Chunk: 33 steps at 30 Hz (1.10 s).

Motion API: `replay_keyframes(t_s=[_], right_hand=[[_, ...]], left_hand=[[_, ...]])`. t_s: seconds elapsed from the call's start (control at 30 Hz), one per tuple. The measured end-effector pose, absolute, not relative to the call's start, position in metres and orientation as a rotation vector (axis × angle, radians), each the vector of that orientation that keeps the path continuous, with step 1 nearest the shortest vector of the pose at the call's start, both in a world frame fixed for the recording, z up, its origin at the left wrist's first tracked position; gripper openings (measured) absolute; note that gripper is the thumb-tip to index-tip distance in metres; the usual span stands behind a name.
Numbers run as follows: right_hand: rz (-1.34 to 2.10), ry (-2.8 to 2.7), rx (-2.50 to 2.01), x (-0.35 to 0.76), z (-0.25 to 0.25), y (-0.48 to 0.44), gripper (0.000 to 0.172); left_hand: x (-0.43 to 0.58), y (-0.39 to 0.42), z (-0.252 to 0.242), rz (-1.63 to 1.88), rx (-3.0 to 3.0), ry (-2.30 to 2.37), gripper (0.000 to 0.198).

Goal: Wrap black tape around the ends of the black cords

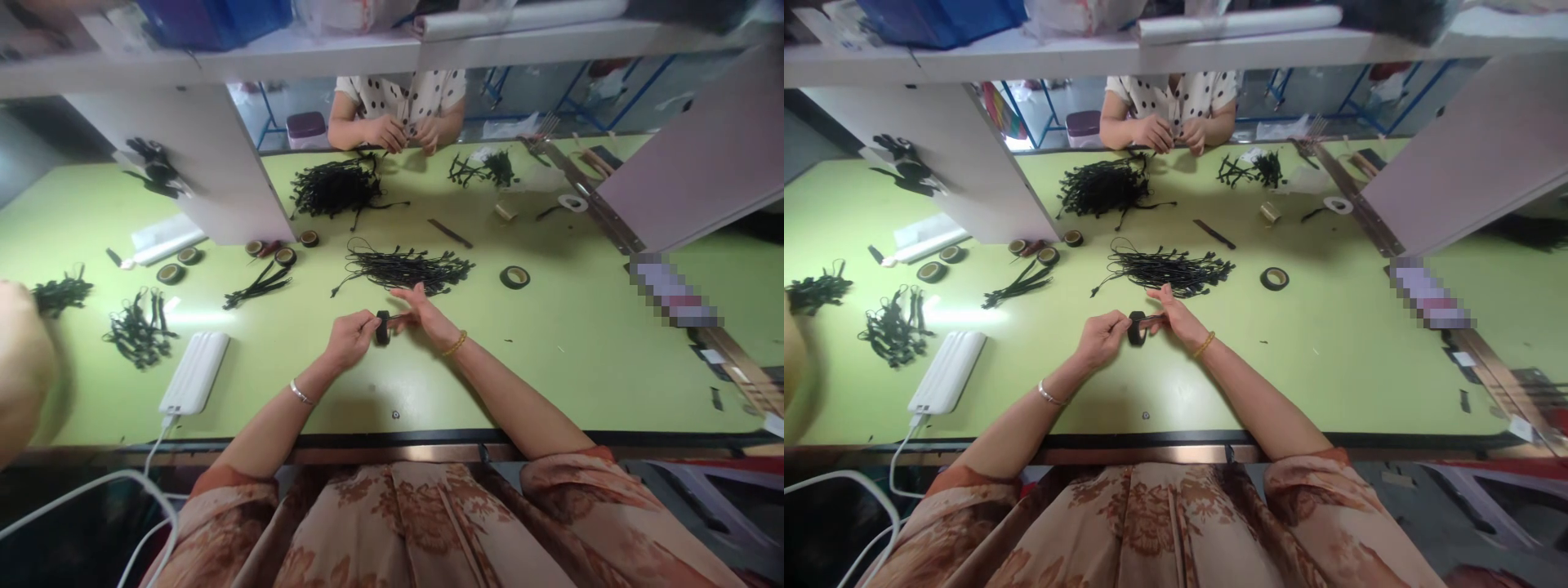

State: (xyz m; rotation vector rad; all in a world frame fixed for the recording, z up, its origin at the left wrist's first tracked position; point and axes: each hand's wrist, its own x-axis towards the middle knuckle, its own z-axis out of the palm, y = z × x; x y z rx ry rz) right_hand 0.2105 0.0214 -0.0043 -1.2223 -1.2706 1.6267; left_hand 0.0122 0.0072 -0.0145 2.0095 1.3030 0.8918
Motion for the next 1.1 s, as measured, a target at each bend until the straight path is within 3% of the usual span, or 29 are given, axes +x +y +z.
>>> replay_keyframes(t_s=[0.1,0.23,0.47,0.73,0.93,1.1], right_hand=[[1.865,-1.043,-1.186,0.21,-0.001,0.023,0.079],[1.839,-0.994,-1.155,0.206,0.0,0.021,0.054],[1.618,-0.94,-1.035,0.202,0.001,0.015,0.055],[1.475,-1.218,-0.85,0.218,0.014,0.013,0.056],[1.077,-1.676,-0.817,0.218,0.016,0.009,0.035],[0.651,-1.958,-0.915,0.214,0.013,0.006,0.025]], left_hand=[[0.011,0.007,-0.018,0.829,2.32,1.202,0.035],[0.012,0.005,-0.022,0.742,2.656,1.107,0.04],[0.018,0.001,-0.017,0.597,2.712,1.175,0.037],[0.018,0.004,-0.012,0.639,1.997,1.322,0.034],[0.024,0.009,-0.011,0.855,0.965,1.138,0.047],[0.026,0.008,-0.001,0.92,0.73,1.014,0.053]])
